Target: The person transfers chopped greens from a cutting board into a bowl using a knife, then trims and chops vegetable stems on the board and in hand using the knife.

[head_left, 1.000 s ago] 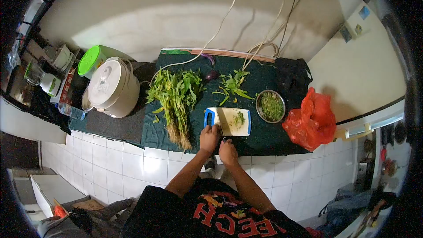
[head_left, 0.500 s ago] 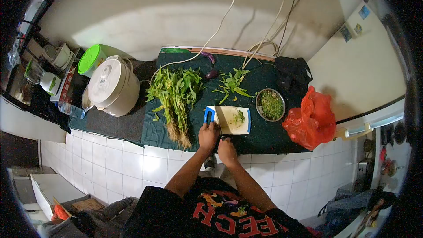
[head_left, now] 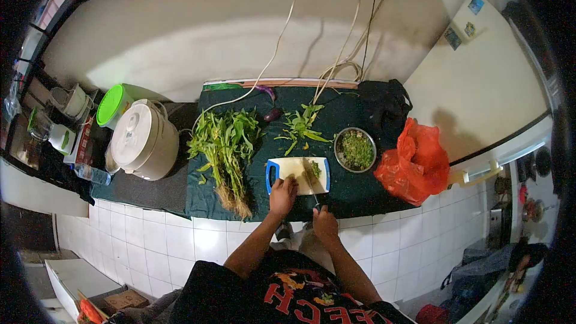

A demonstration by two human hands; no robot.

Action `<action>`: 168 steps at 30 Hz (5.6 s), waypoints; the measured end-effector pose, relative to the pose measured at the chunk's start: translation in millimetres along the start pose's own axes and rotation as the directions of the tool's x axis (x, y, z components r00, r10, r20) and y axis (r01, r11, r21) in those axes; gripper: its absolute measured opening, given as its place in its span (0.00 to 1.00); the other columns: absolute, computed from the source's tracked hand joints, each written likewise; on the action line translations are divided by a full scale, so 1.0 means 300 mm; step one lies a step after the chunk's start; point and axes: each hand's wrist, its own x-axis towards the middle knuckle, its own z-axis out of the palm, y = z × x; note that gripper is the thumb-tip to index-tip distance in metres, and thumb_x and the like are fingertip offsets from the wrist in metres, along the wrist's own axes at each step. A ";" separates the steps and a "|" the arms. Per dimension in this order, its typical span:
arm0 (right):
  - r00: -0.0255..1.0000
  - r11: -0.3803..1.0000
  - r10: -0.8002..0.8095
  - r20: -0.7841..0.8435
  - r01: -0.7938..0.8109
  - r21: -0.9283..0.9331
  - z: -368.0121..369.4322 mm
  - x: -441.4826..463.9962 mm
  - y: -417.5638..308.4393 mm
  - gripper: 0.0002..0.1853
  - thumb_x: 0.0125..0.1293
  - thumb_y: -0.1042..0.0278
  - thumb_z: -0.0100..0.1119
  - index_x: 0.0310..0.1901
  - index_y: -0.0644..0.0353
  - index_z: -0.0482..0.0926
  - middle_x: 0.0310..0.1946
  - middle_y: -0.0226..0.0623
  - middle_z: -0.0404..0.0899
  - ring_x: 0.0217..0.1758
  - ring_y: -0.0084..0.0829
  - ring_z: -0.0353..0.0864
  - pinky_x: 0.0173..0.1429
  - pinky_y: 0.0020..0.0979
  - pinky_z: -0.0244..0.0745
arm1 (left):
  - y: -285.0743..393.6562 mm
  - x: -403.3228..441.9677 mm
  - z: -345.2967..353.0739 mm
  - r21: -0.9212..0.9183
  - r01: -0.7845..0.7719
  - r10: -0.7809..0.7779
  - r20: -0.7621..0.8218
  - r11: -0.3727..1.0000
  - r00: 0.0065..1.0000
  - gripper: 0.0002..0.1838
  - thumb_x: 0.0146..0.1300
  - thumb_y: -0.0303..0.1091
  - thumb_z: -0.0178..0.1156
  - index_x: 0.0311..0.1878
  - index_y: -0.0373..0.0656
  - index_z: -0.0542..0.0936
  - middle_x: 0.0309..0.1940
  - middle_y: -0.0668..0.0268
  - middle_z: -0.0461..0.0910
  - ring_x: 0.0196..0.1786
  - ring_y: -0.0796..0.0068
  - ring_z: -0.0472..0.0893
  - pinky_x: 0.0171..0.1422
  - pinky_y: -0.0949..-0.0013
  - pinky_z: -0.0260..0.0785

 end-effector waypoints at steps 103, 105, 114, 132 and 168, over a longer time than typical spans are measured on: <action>0.963 0.965 -0.263 0.054 0.263 0.001 -0.036 0.115 -0.179 0.21 0.72 0.58 0.44 0.40 0.73 0.74 0.33 0.64 0.80 0.39 0.61 0.81 0.44 0.53 0.77 | -0.074 0.051 0.010 0.341 -0.039 -0.071 0.305 0.939 0.950 0.07 0.54 0.33 0.57 0.31 0.43 0.83 0.33 0.58 0.82 0.43 0.57 0.81 0.46 0.56 0.75; 0.989 0.990 -0.137 0.048 0.135 0.032 0.024 0.078 -0.162 0.21 0.72 0.58 0.44 0.42 0.73 0.72 0.34 0.64 0.80 0.40 0.61 0.81 0.44 0.53 0.77 | -0.062 0.050 0.002 0.317 0.104 -0.188 0.248 0.943 0.950 0.07 0.53 0.36 0.59 0.29 0.44 0.83 0.32 0.57 0.82 0.41 0.56 0.81 0.43 0.55 0.76; 0.995 0.996 -0.066 0.074 0.061 0.063 -0.012 0.099 -0.196 0.20 0.72 0.57 0.45 0.42 0.72 0.72 0.36 0.64 0.79 0.42 0.59 0.81 0.46 0.53 0.76 | -0.068 0.050 -0.011 0.249 0.189 -0.241 0.199 0.950 0.950 0.07 0.52 0.38 0.64 0.31 0.48 0.86 0.35 0.62 0.82 0.44 0.56 0.79 0.44 0.55 0.77; 0.994 0.996 -0.081 0.080 0.077 0.054 -0.004 0.131 -0.202 0.19 0.71 0.60 0.46 0.43 0.74 0.71 0.35 0.65 0.79 0.40 0.61 0.81 0.45 0.55 0.75 | -0.120 0.059 0.051 0.296 0.197 -0.274 0.246 0.935 0.930 0.12 0.54 0.38 0.63 0.31 0.37 0.80 0.33 0.52 0.82 0.43 0.51 0.81 0.47 0.52 0.76; 0.959 0.960 -0.278 0.055 0.276 0.055 0.069 0.109 -0.177 0.18 0.72 0.60 0.45 0.40 0.72 0.71 0.30 0.61 0.80 0.35 0.60 0.81 0.39 0.51 0.77 | -0.065 0.012 0.042 0.434 0.001 -0.110 0.226 0.901 0.968 0.09 0.54 0.32 0.58 0.35 0.42 0.83 0.39 0.59 0.80 0.49 0.57 0.75 0.51 0.58 0.71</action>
